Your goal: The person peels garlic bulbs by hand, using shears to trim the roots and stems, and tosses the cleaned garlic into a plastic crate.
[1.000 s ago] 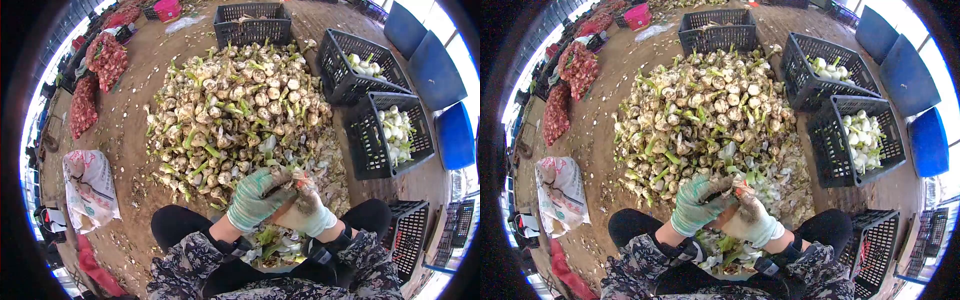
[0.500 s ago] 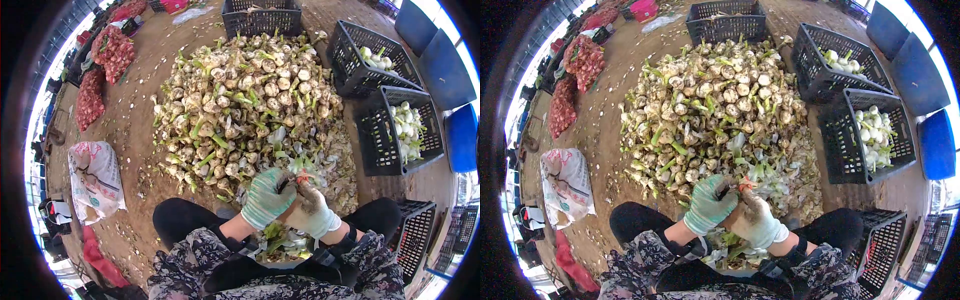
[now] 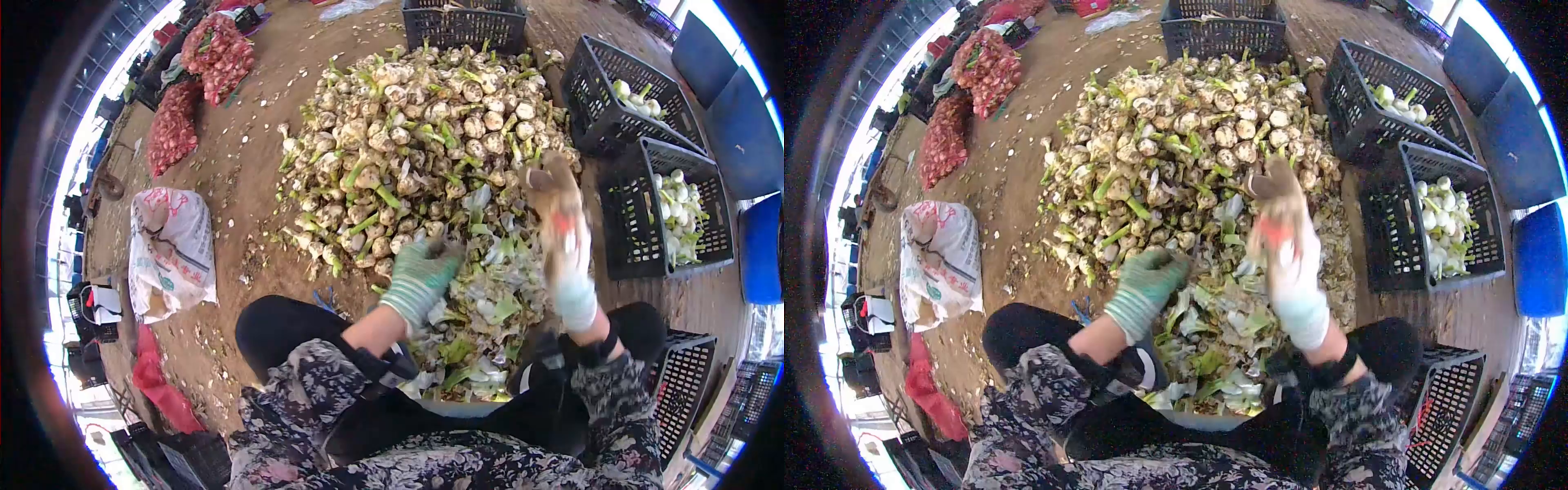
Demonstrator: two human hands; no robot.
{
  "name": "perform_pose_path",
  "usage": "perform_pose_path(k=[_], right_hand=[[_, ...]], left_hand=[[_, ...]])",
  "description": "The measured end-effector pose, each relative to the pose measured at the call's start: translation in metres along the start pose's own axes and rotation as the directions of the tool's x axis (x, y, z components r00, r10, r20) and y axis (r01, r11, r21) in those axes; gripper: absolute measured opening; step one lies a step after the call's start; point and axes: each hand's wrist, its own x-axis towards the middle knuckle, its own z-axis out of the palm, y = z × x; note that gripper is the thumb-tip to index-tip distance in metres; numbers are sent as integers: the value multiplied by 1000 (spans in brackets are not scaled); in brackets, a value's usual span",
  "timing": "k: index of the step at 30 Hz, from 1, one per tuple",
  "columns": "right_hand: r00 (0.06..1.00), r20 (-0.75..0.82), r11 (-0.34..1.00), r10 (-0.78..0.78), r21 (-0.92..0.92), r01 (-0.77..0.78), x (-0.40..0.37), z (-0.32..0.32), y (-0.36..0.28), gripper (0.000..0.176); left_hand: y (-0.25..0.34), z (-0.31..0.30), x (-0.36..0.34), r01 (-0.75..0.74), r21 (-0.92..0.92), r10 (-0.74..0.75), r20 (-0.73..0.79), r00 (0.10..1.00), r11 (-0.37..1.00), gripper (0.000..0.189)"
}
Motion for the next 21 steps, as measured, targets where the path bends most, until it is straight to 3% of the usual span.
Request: perform_pose_path(k=[1, 2, 3, 4, 5, 6, 7, 8, 9, 10, 11, 13, 15, 16, 17, 19, 20, 21], right_hand=[[992, -108, 995, -59, -84, 50, 16, 5, 0, 19], [965, -61, 957, 255, 160, -242, 18, 2, 15, 26], [845, 67, 775, 531, 364, -516, 13, -2, 36, 36], [726, 195, 735, 660, 37, -678, 9, -3, 46, 34], [565, 248, 617, 787, -305, -725, 3, -4, 56, 32], [660, 330, 738, 675, -328, -590, -12, -7, 74, 33], [660, 305, 676, 687, -600, -427, -19, -12, 107, 43], [656, 239, 598, 716, -696, -398, -21, -15, 107, 53], [655, 176, 509, 735, -781, -361, -20, -17, 106, 64], [683, 188, 530, 706, -780, -333, -30, -36, 156, 81], [608, 272, 658, 746, -442, -609, -35, -45, 169, 88], [597, 165, 507, 785, -725, -467, -28, -63, 192, 86], [520, 174, 499, 836, -634, -591, -36, -83, 239, 85], [627, 184, 580, 757, -630, -516, -41, -81, 242, 85], [603, 88, 394, 793, -829, -397, -44, -80, 245, 84], [536, -13, 315, 844, -796, -517, -79, -69, 282, 82], [775, 53, 346, 630, -913, -219, -104, -52, 293, 80], [580, -34, 288, 814, -843, -454, -101, -27, 278, 77]], left_hand=[[6, -10, -11, -127, 14, 127, -11, 992, 992, 16], [-13, -25, -7, -215, -157, 221, 24, 975, 964, 17], [4, -37, -33, -123, -142, 121, -22, 992, 982, 23], [13, -51, -50, -127, 156, 129, -2, 992, 980, 25], [19, -63, -62, -128, 441, 129, 30, 991, 888, 27], [25, -72, -78, -232, 454, 248, 26, 968, 860, 26], [32, -78, -92, -337, 460, 366, 27, 930, 822, 26], [45, -82, -102, -354, 538, 405, 25, 914, 765, 24], [48, -87, -104, -434, 461, 478, 25, 878, 774, 20], [44, -96, -97, -396, 395, 428, 6, 904, 829, 19], [42, -104, -87, -350, 330, 374, -8, 927, 876, 17], [39, -117, -65, -343, 238, 364, -50, 930, 909, 15], [33, -127, -44, -313, 152, 329, -97, 939, 938, 12], [38, -128, -39, -208, 89, 220, -154, 963, 974, 12], [44, -129, -35, -105, 19, 106, -205, 973, 994, 12], [66, -134, -49, -103, -64, 95, -122, 988, 993, 21], [55, -134, -51, -241, -127, 219, -169, 961, 962, 24], [45, -134, -54, -375, -183, 335, -219, 917, 909, 27]])
